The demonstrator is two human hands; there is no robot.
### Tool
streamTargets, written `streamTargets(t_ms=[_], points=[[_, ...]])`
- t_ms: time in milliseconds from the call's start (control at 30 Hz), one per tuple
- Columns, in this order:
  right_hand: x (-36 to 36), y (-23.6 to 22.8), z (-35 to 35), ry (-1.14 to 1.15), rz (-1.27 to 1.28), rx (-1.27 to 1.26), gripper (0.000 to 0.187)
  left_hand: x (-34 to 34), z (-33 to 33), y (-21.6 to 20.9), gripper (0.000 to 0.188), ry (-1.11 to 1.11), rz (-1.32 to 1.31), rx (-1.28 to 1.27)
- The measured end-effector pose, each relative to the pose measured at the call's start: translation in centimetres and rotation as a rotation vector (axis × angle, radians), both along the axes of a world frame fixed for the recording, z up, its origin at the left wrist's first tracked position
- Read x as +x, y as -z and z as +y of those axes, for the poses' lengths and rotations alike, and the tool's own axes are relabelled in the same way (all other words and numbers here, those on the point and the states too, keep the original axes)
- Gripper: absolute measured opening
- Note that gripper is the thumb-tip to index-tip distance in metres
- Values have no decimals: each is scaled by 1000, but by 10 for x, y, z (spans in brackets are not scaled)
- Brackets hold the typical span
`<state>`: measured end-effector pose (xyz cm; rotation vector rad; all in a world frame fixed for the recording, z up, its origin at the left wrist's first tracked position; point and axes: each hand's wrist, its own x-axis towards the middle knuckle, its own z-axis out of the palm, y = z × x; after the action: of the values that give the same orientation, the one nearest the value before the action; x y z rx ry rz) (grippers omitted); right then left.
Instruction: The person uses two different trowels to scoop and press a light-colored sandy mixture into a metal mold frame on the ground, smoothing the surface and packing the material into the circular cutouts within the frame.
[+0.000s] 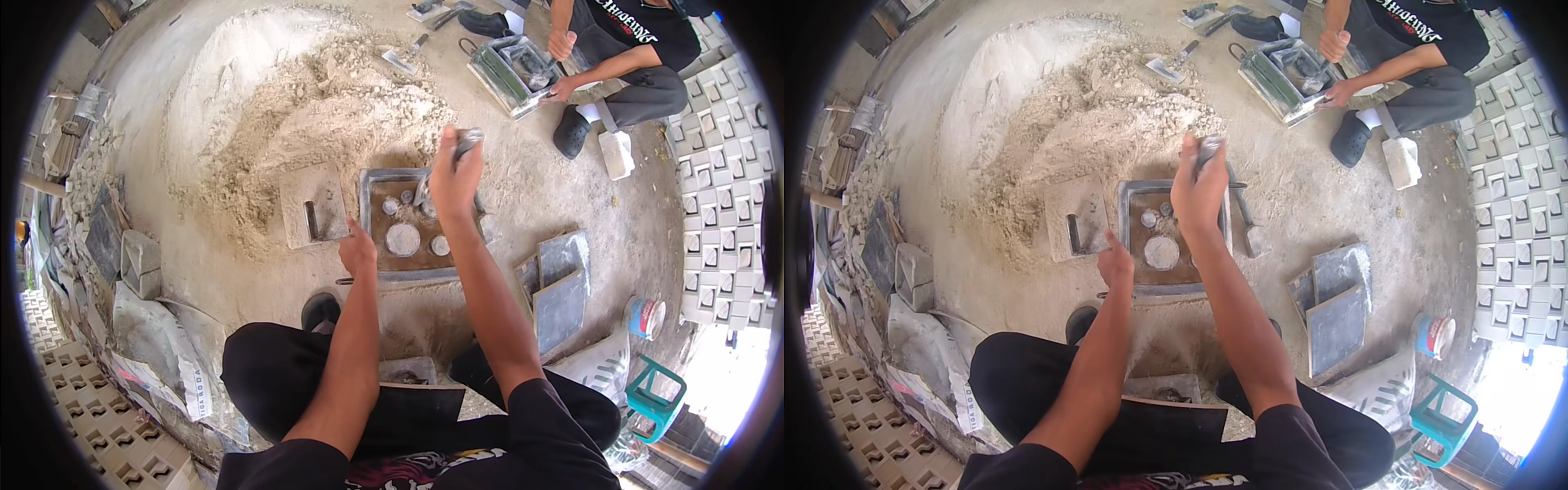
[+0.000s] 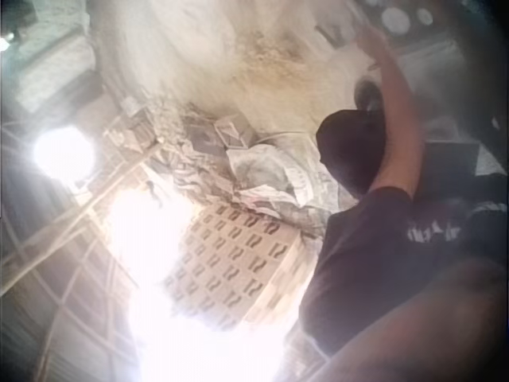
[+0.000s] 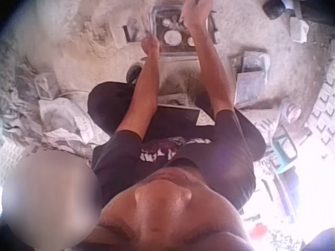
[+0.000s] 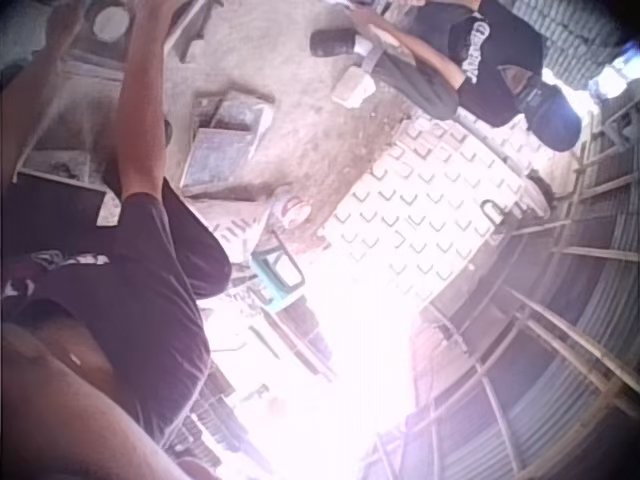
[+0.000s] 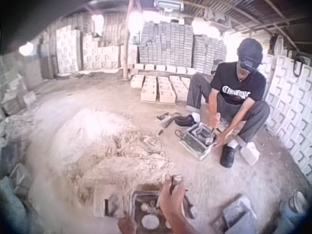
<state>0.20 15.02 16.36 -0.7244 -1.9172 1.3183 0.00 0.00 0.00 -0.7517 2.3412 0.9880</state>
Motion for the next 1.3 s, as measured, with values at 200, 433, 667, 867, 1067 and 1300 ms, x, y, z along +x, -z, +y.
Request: streamTargets(t_ms=[200,433,667,867,1067,1300], points=[[25,9,-2,49,-78,30,30,43,-6,-2,86,49,-80,-17],[36,18,-14,87,-2,0,32,31,-3,-2,87,21,-67,-11],[49,45,-20,95,209,71,41,15,6,-5,87,17,-33,12],[38,19,-29,-1,223,-131,48,2,5,-6,87,0,-6,-10],[21,-15,-35,-101,221,-195,39,0,1,0,85,-11,-2,-2],[-25,-7,-24,-211,99,-170,49,-2,0,10,83,6,-7,-2]])
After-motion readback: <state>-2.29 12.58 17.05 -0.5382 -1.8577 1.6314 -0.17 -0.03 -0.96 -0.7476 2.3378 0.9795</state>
